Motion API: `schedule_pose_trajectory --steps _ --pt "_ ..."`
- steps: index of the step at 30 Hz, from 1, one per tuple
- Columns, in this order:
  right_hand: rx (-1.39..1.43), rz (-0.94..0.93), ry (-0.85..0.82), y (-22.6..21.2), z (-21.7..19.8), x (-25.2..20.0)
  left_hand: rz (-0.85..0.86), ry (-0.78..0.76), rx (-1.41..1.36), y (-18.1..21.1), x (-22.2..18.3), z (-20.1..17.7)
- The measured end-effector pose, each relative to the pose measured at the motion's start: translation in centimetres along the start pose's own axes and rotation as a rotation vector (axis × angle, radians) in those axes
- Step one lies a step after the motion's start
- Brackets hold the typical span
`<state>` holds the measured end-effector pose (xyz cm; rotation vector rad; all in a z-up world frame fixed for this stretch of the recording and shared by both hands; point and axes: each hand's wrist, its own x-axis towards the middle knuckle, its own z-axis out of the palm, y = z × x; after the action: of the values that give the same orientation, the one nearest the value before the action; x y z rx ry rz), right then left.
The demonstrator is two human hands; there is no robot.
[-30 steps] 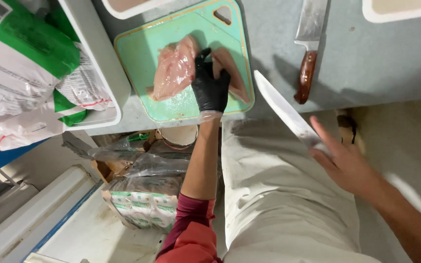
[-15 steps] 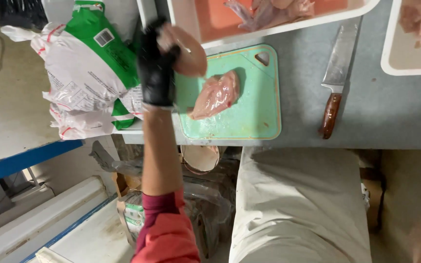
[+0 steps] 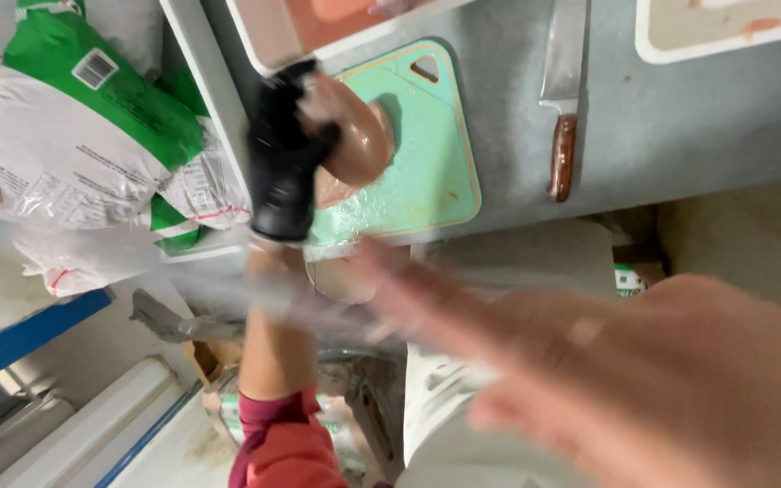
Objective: Slicing and trimming raw chicken breasts on a cutting board in a food production environment.
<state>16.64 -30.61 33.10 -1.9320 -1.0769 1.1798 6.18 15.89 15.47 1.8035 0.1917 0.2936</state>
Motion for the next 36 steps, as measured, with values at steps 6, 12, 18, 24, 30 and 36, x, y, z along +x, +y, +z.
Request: schedule_pose_trajectory --steps 6,12,18,24,30,36 --pt "0.012 0.719 -0.058 -1.4 8.5 9.9 -0.577 0.130 0.127 -10.7 -10.8 9.3" --pt "-0.103 0.311 0.275 6.0 20.0 10.8 -0.614 0.421 0.255 -12.2 -12.3 11.7" --pt "-0.615 0.210 0.315 8.4 21.6 13.4 -0.502 0.415 0.347 -12.7 -12.1 12.1" --pt "-0.293 0.364 0.145 8.6 22.1 19.1 -0.525 0.403 0.180 -14.1 -12.0 12.0" --pt "-0.116 0.400 0.198 9.5 26.1 17.4 -0.630 0.559 -0.034 -15.2 -12.1 12.7" --pt "-0.289 0.530 0.076 13.4 32.1 6.4 -0.416 0.657 -0.212 -11.9 -11.9 11.0"
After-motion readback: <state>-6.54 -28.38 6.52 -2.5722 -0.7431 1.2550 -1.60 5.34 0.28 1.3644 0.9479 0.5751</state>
